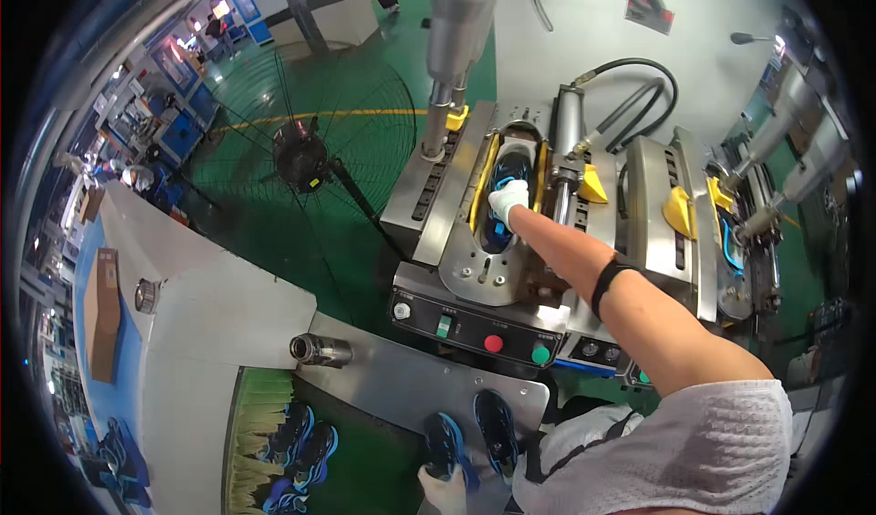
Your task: Operating industrial machinery and a conveyor belt to process shoes.
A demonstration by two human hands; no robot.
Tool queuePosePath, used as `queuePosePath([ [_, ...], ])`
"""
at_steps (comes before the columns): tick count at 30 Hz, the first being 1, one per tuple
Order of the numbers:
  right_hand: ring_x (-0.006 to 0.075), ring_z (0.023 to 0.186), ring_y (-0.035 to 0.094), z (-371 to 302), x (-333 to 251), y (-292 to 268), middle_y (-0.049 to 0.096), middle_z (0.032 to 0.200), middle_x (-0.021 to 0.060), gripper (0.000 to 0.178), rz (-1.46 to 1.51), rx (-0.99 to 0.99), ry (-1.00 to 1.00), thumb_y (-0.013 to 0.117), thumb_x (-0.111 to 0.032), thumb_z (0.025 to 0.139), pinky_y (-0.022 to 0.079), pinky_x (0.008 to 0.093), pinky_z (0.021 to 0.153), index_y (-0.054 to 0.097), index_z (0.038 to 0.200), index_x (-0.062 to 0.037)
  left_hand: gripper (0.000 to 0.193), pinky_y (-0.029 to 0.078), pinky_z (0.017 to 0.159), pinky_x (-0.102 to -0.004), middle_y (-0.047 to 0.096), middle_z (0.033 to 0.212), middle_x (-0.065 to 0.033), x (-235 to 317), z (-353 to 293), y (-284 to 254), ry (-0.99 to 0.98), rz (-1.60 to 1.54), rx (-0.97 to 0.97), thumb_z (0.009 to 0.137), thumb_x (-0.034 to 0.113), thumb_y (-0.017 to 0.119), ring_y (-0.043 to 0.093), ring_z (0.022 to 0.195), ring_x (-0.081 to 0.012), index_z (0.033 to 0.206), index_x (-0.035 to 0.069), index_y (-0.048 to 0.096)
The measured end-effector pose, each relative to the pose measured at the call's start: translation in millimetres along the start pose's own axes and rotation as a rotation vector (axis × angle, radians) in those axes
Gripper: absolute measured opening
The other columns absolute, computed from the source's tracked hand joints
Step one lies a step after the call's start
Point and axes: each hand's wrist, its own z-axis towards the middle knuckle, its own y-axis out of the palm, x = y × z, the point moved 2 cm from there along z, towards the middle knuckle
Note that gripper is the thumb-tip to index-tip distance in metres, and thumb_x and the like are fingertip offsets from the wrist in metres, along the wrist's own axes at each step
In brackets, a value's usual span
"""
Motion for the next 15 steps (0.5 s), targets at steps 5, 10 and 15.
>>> queuePosePath([
  [5, 0.0343, 0.119, 0.065, -161.5, -89.6, 55.2, 0.065, 0.126, 0.0245, 0.053, -0.503, 0.078, -0.11, 0.071, -0.015, 0.075, 0.053, 0.0374, 0.096, 0.057, 0.122, 0.0067, 0.072, 0.048, 0.099, -0.0351, 0.062, 0.125, -0.0137, -35.0, -78.5, 14.7, -0.085, -0.309, 0.036, 0.081, 0.015, 0.08, 0.06, 0.109, -0.0213, 0.143, 0.0, 0.048],
  [10, 0.031, 0.106, 0.068, -121.4, -59.6, 43.8, 0.068, 0.116, 0.0195, 0.049, -0.671, 0.038, -0.312, 0.072, -0.027, 0.079, 0.054, 0.0366, 0.091, 0.063, 0.116, 0.0033, 0.082, 0.05, 0.097, -0.0369, 0.065, 0.121, -0.0187, -83.8, -99.3, 47.2, -0.131, -0.443, 0.092, 0.075, 0.022, 0.086, 0.065, 0.109, -0.0245, 0.143, -0.002, 0.045],
  [15, 0.0208, 0.084, 0.064, -103.9, -57.7, -20.0, 0.069, 0.081, 0.0082, 0.034, -0.35, -0.556, -0.386, 0.073, -0.034, 0.088, 0.052, 0.0375, 0.079, 0.072, 0.086, -0.0005, 0.076, 0.05, 0.097, -0.0368, 0.067, 0.123, -0.0179, -79.2, -102.4, 38.1, -0.08, -0.286, 0.045, 0.079, 0.025, 0.083, 0.066, 0.112, -0.028, 0.144, 0.006, 0.047],
])
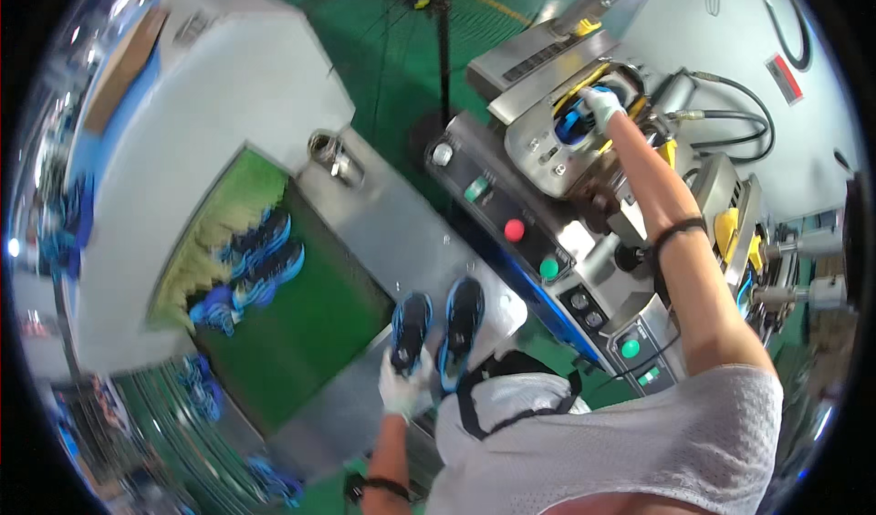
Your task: Operating industrial machinery and a conveyor belt to process shoes.
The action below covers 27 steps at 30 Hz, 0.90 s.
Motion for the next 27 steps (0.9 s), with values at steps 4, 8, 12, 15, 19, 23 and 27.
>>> queuePosePath([
  [4, 0.0246, 0.131, 0.054, -235.7, -89.4, 45.0, 0.055, 0.141, 0.0244, 0.069, 0.21, 0.119, -0.542, 0.073, -0.027, 0.091, 0.04, 0.0332, 0.109, 0.046, 0.142, 0.0104, 0.081, 0.048, 0.102, -0.0443, 0.06, 0.133, -0.0227, -42.2, -15.5, -10.2, -0.063, 0.128, 0.005, 0.077, 0.035, 0.083, 0.059, 0.121, -0.0385, 0.142, 0.004, 0.048],
  [8, 0.0365, 0.147, 0.035, -420.0, 3.7, 83.5, 0.032, 0.157, 0.0302, 0.086, -0.347, -0.03, -0.751, 0.076, -0.025, 0.088, 0.027, 0.0409, 0.121, 0.029, 0.152, 0.0093, 0.077, 0.047, 0.103, -0.0419, 0.062, 0.129, -0.0199, -72.0, -23.3, -8.7, -0.011, 0.097, 0.028, 0.077, 0.036, 0.083, 0.059, 0.121, -0.036, 0.139, 0.007, 0.05],
  [12, 0.0529, 0.149, 0.017, -405.3, 178.6, 92.0, 0.016, 0.159, 0.0375, 0.102, -0.734, -0.063, -0.418, 0.078, -0.032, 0.08, 0.017, 0.0568, 0.122, 0.02, 0.155, 0.0087, 0.082, 0.046, 0.104, -0.0413, 0.061, 0.128, -0.0212, -62.2, 0.3, -10.8, 0.178, 0.021, -0.137, 0.075, 0.03, 0.084, 0.058, 0.122, -0.0371, 0.142, 0.005, 0.043],
  [15, 0.0521, 0.149, 0.018, -458.0, 150.6, 126.7, 0.018, 0.16, 0.0356, 0.098, -1.105, -0.098, -0.715, 0.075, -0.035, 0.084, 0.016, 0.064, 0.118, 0.021, 0.155, 0.0072, 0.081, 0.04, 0.111, -0.044, 0.053, 0.136, -0.025, -83.9, -1.2, -24.1, 0.269, 0.027, -0.239, 0.075, 0.021, 0.082, 0.051, 0.129, -0.0409, 0.141, 0.0, 0.04],
  [19, 0.0409, 0.144, 0.035, -550.4, 141.0, 220.6, 0.033, 0.153, 0.034, 0.095, -0.281, -0.352, -0.05, 0.079, -0.03, 0.082, 0.028, 0.0432, 0.118, 0.027, 0.152, 0.0075, 0.088, 0.034, 0.117, -0.0441, 0.042, 0.147, -0.0281, -98.9, 26.6, -28.1, 0.321, 0.11, -0.328, 0.075, 0.019, 0.081, 0.041, 0.139, -0.0421, 0.146, -0.003, 0.034],
  [23, 0.0351, 0.116, 0.059, -597.4, 172.8, 282.3, 0.058, 0.125, 0.0262, 0.085, -0.512, 0.158, -0.104, 0.08, -0.023, 0.072, 0.045, 0.0412, 0.103, 0.04, 0.14, 0.0087, 0.091, 0.039, 0.113, -0.0438, 0.05, 0.142, -0.0264, -101.6, 30.2, -29.8, 0.288, 0.042, -0.434, 0.076, 0.025, 0.082, 0.049, 0.133, -0.0406, 0.148, 0.002, 0.032],
  [27, 0.0367, 0.108, 0.062, -588.5, 135.2, 284.5, 0.061, 0.115, 0.025, 0.068, -0.329, 0.138, 0.144, 0.076, -0.023, 0.072, 0.048, 0.0418, 0.098, 0.051, 0.129, 0.0051, 0.089, 0.047, 0.103, -0.0439, 0.063, 0.126, -0.0246, -102.0, 65.4, -52.5, 0.14, -0.047, -0.523, 0.075, 0.033, 0.083, 0.06, 0.12, -0.0392, 0.146, 0.005, 0.036],
])
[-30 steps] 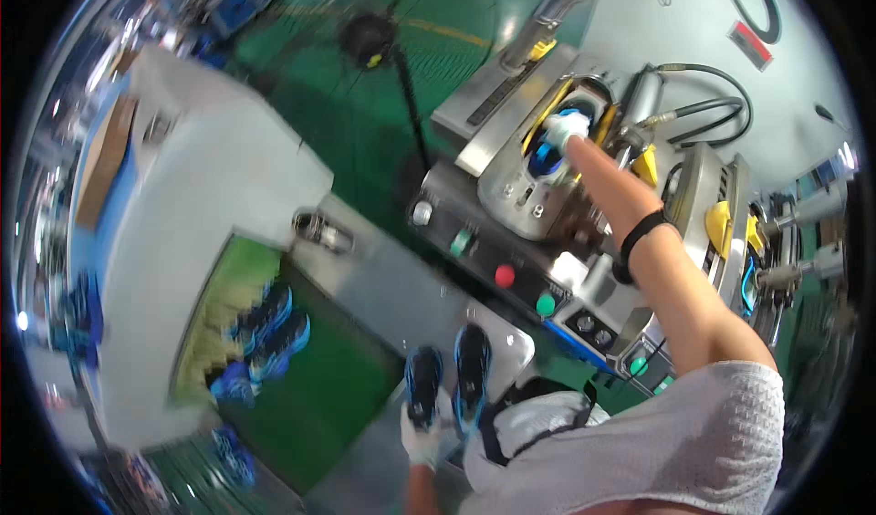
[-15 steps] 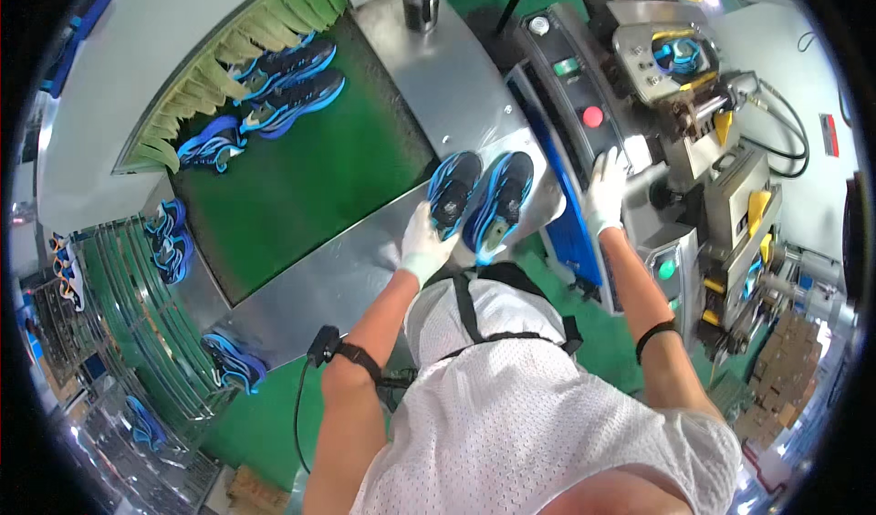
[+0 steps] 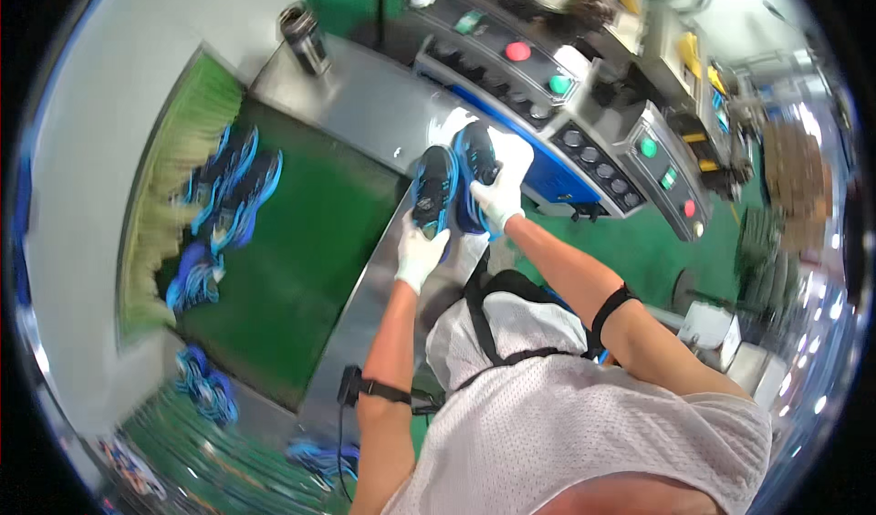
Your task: Operating industrial machinery and a conveyor belt to process shoes.
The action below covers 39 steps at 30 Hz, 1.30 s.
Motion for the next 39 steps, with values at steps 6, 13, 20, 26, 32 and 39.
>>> queuePosePath([
  [6, 0.0302, 0.118, 0.062, -12.8, 65.8, -127.0, 0.064, 0.124, 0.0232, 0.081, 0.284, -0.01, 0.191, 0.083, -0.028, 0.071, 0.047, 0.0347, 0.105, 0.049, 0.135, 0.0084, 0.044, 0.048, 0.066, -0.0396, 0.061, 0.075, -0.0082, 113.7, 7.3, 21.8, 0.075, 0.013, -0.108, 0.076, 0.033, 0.086, 0.056, 0.07, -0.019, 0.075, -0.003, 0.062],
  [13, 0.0169, 0.1, 0.062, -132.6, 163.1, -306.4, 0.067, 0.108, 0.0116, 0.065, 0.807, 0.37, 0.416, 0.086, -0.031, 0.075, 0.052, 0.0319, 0.088, 0.06, 0.124, 0.0034, 0.032, 0.048, 0.073, -0.0387, 0.06, 0.079, -0.0088, 250.9, -90.3, 189.2, 0.362, 0.148, -0.609, 0.084, 0.025, 0.079, 0.055, 0.076, -0.019, 0.086, -0.002, 0.063],
  [20, 0.0213, 0.103, 0.065, -340.5, 297.3, -472.3, 0.068, 0.112, 0.0147, 0.07, 0.723, 1.201, 0.564, 0.086, -0.031, 0.074, 0.05, 0.0333, 0.095, 0.058, 0.128, 0.0038, 0.037, 0.047, 0.063, -0.0375, 0.064, 0.074, -0.0071, 318.6, -243.1, 421.2, 0.696, 0.363, -1.182, 0.08, 0.027, 0.084, 0.054, 0.064, -0.0175, 0.077, -0.004, 0.064],
  [26, 0.0255, 0.111, 0.064, -507.7, 363.9, -580.4, 0.066, 0.119, 0.0203, 0.071, 0.486, 1.757, 0.768, 0.084, -0.027, 0.074, 0.049, 0.0351, 0.098, 0.055, 0.13, 0.0061, 0.043, 0.052, 0.086, -0.0321, 0.067, 0.11, -0.0079, 377.2, -425.3, 605.5, 0.757, 0.19, -1.676, 0.082, 0.004, 0.079, 0.062, 0.093, -0.0154, 0.12, -0.006, 0.061],
  [32, 0.0419, 0.123, 0.057, -588.1, 523.9, -647.2, 0.055, 0.135, 0.03, 0.078, 0.022, 1.687, 1.245, 0.074, -0.025, 0.079, 0.045, 0.0416, 0.107, 0.042, 0.143, 0.0066, 0.079, 0.047, 0.103, -0.0425, 0.059, 0.134, -0.0277, 369.2, -599.8, 807.2, 1.283, 0.386, -1.466, 0.083, 0.027, 0.077, 0.06, 0.121, -0.041, 0.148, 0.001, 0.041],
  [39, 0.0455, 0.114, 0.061, -599.3, 630.3, -748.3, 0.062, 0.121, 0.0321, 0.07, -0.172, 1.523, 1.379, 0.073, -0.033, 0.075, 0.05, 0.0449, 0.1, 0.052, 0.129, 0.0065, 0.084, 0.04, 0.112, -0.0377, 0.051, 0.142, -0.0323, 391.0, -640.0, 895.2, 1.328, 0.172, -1.513, 0.084, 0.026, 0.079, 0.053, 0.132, -0.039, 0.147, -0.01, 0.037],
])
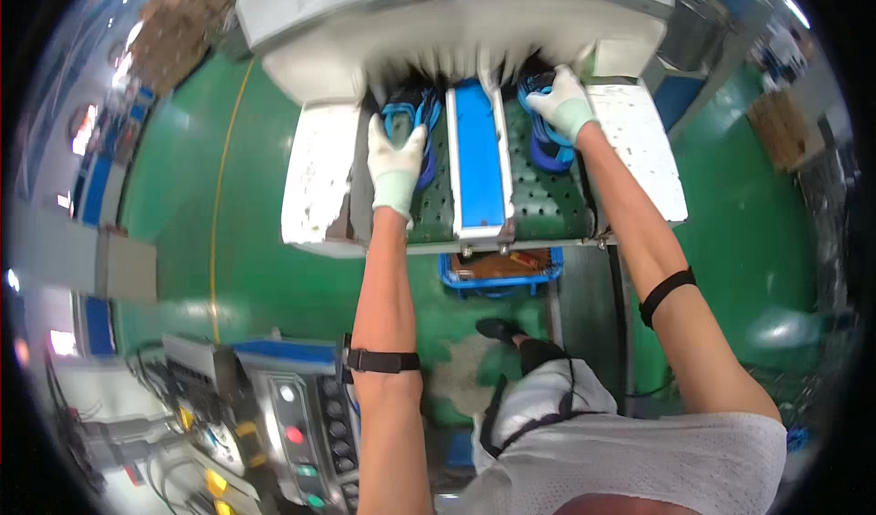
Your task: Operating industrial machinery and a conveyor belt to process shoes.
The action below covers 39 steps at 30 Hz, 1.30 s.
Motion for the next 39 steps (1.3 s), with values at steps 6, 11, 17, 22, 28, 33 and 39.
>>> queuePosePath([
  [6, 0.0253, 0.136, 0.049, -202.0, -116.6, -1.6, 0.052, 0.146, 0.0166, 0.05, 0.78, -0.021, -0.506, 0.062, -0.005, 0.096, 0.034, 0.0373, 0.116, 0.048, 0.143, 0.0035, 0.063, 0.047, 0.107, -0.0397, 0.056, 0.143, -0.0219, -76.3, -267.3, -100.5, -0.243, -0.335, -0.081, 0.095, 0.021, 0.069, 0.059, 0.126, -0.0323, 0.149, 0.002, 0.043],
  [11, 0.0264, 0.129, 0.056, -462.0, -98.8, 99.4, 0.058, 0.14, 0.0196, 0.057, 0.646, -1.428, -0.378, 0.069, -0.019, 0.093, 0.043, 0.0375, 0.109, 0.049, 0.14, 0.0058, 0.045, 0.051, 0.098, -0.0452, 0.069, 0.118, -0.0215, -162.0, -714.7, -208.7, -1.124, 0.394, -0.003, 0.095, 0.033, 0.058, 0.065, 0.113, -0.0398, 0.126, 0.001, 0.062],
  [17, 0.0301, 0.125, 0.06, -676.9, -46.6, 132.5, 0.062, 0.133, 0.0218, 0.063, -0.115, -1.914, -1.123, 0.074, -0.026, 0.09, 0.046, 0.0377, 0.107, 0.051, 0.138, 0.0071, 0.016, 0.052, 0.049, -0.0331, 0.065, 0.08, -0.0063, 71.3, -1173.7, -265.4, -0.832, -0.457, 2.019, 0.098, 0.019, 0.061, 0.062, 0.056, -0.0161, 0.101, 0.004, 0.063],
  [22, 0.0279, 0.121, 0.062, -762.5, -61.9, 142.0, 0.063, 0.131, 0.0217, 0.065, -0.357, -1.865, -1.362, 0.074, -0.024, 0.087, 0.049, 0.0364, 0.103, 0.05, 0.137, 0.009, 0.022, 0.047, 0.049, -0.0304, 0.063, 0.08, -0.007, 182.9, -1316.4, -181.9, -1.189, 0.2, 2.464, 0.096, 0.019, 0.062, 0.058, 0.055, -0.0134, 0.105, -0.002, 0.062],
  [28, 0.0234, 0.109, 0.064, -830.0, -98.1, 116.5, 0.065, 0.127, 0.0184, 0.063, -0.489, -1.719, -1.32, 0.075, -0.023, 0.085, 0.051, 0.0335, 0.088, 0.052, 0.136, 0.0069, 0.086, 0.045, 0.107, -0.044, 0.053, 0.139, -0.0297, 167.3, -1463.8, -60.3, -2.06, 0.183, 2.285, 0.083, 0.037, 0.079, 0.055, 0.127, -0.0406, 0.145, -0.008, 0.039],
  [33, 0.0274, 0.119, 0.064, -889.0, -102.8, 64.1, 0.065, 0.129, 0.0205, 0.059, -0.674, -1.708, -1.325, 0.074, -0.022, 0.086, 0.049, 0.036, 0.102, 0.055, 0.132, 0.009, 0.098, 0.041, 0.111, -0.0495, 0.043, 0.143, -0.0313, 154.3, -1551.4, -68.4, -2.248, 0.286, 2.219, 0.079, 0.03, 0.077, 0.046, 0.132, -0.0467, 0.151, -0.009, 0.022],
  [39, 0.0293, 0.12, 0.063, -1020.2, -89.3, -3.8, 0.065, 0.127, 0.0222, 0.058, -0.842, -1.723, -1.705, 0.071, -0.023, 0.089, 0.049, 0.0368, 0.103, 0.053, 0.134, 0.0084, 0.095, 0.046, 0.102, -0.0558, 0.049, 0.133, -0.028, 152.2, -1600.4, -62.6, -2.485, 0.529, 2.28, 0.079, 0.016, 0.071, 0.053, 0.117, -0.0478, 0.153, -0.006, 0.017],
])
